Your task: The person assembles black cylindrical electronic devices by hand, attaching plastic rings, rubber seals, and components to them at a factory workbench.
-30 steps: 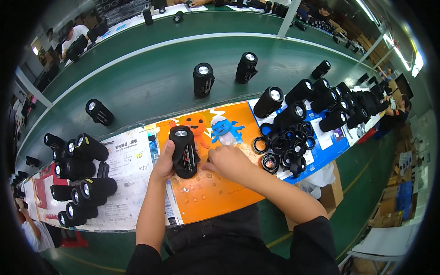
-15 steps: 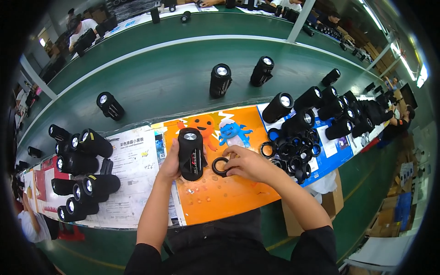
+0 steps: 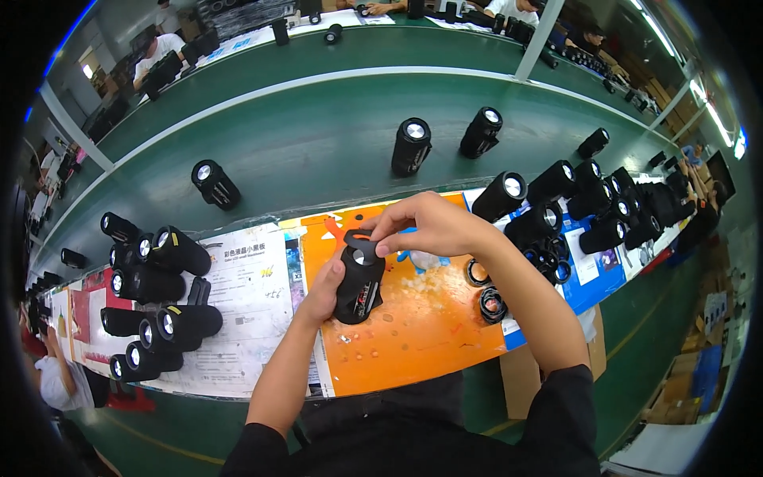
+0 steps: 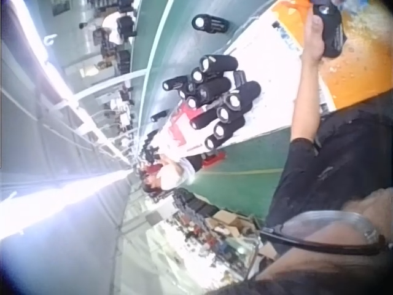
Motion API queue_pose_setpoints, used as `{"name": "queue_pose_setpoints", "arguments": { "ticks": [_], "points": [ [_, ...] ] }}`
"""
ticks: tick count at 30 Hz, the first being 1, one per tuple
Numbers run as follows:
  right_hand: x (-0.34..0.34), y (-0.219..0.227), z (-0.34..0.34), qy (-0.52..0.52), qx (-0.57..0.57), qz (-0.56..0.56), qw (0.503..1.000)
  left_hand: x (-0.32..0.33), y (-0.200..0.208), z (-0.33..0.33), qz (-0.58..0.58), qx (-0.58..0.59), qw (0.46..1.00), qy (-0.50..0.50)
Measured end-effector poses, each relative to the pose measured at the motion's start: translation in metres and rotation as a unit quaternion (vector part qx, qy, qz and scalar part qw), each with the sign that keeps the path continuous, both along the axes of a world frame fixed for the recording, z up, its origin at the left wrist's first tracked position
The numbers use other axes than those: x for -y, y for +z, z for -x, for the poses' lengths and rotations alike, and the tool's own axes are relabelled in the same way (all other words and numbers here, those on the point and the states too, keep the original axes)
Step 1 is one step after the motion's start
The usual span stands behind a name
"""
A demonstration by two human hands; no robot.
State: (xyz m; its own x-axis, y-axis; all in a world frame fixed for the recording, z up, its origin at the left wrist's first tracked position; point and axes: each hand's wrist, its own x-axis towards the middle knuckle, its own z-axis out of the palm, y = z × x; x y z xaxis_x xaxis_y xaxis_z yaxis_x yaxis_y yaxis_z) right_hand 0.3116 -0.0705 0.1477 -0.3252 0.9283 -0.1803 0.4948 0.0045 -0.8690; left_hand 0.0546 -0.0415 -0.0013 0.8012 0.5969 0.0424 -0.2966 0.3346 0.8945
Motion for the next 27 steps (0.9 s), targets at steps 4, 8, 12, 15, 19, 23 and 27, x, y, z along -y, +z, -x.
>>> {"name": "queue_pose_setpoints", "arguments": {
  "ticks": [4, 8, 12, 15, 19, 23, 27],
  "points": [
    [-0.001, 0.006, 0.006, 0.056, 0.061, -0.026, 0.996, -0.002, 0.005, 0.000, 0.014, -0.002, 1.000, -0.016],
    [0.005, 0.006, 0.013, 0.065, 0.073, -0.063, 0.993, -0.001, 0.006, 0.003, 0.013, -0.008, 1.000, -0.002],
    [0.014, 0.001, 0.021, 0.025, 0.072, -0.107, 0.991, -0.003, -0.001, 0.003, -0.011, -0.024, 1.000, 0.007],
    [0.021, 0.000, 0.027, 0.008, 0.086, -0.140, 0.986, -0.004, -0.002, 0.003, -0.019, -0.030, 0.999, 0.009],
    [0.026, 0.003, 0.032, 0.001, 0.112, -0.168, 0.979, -0.003, -0.002, 0.002, -0.026, -0.028, 0.999, 0.015],
    [0.029, 0.000, 0.035, 0.010, 0.110, -0.186, 0.976, -0.002, -0.003, 0.003, -0.051, -0.026, 0.998, 0.029],
    [0.041, -0.001, 0.043, 0.001, 0.126, -0.205, 0.971, 0.001, 0.000, 0.005, -0.028, -0.021, 0.999, 0.020]
  ]
}}
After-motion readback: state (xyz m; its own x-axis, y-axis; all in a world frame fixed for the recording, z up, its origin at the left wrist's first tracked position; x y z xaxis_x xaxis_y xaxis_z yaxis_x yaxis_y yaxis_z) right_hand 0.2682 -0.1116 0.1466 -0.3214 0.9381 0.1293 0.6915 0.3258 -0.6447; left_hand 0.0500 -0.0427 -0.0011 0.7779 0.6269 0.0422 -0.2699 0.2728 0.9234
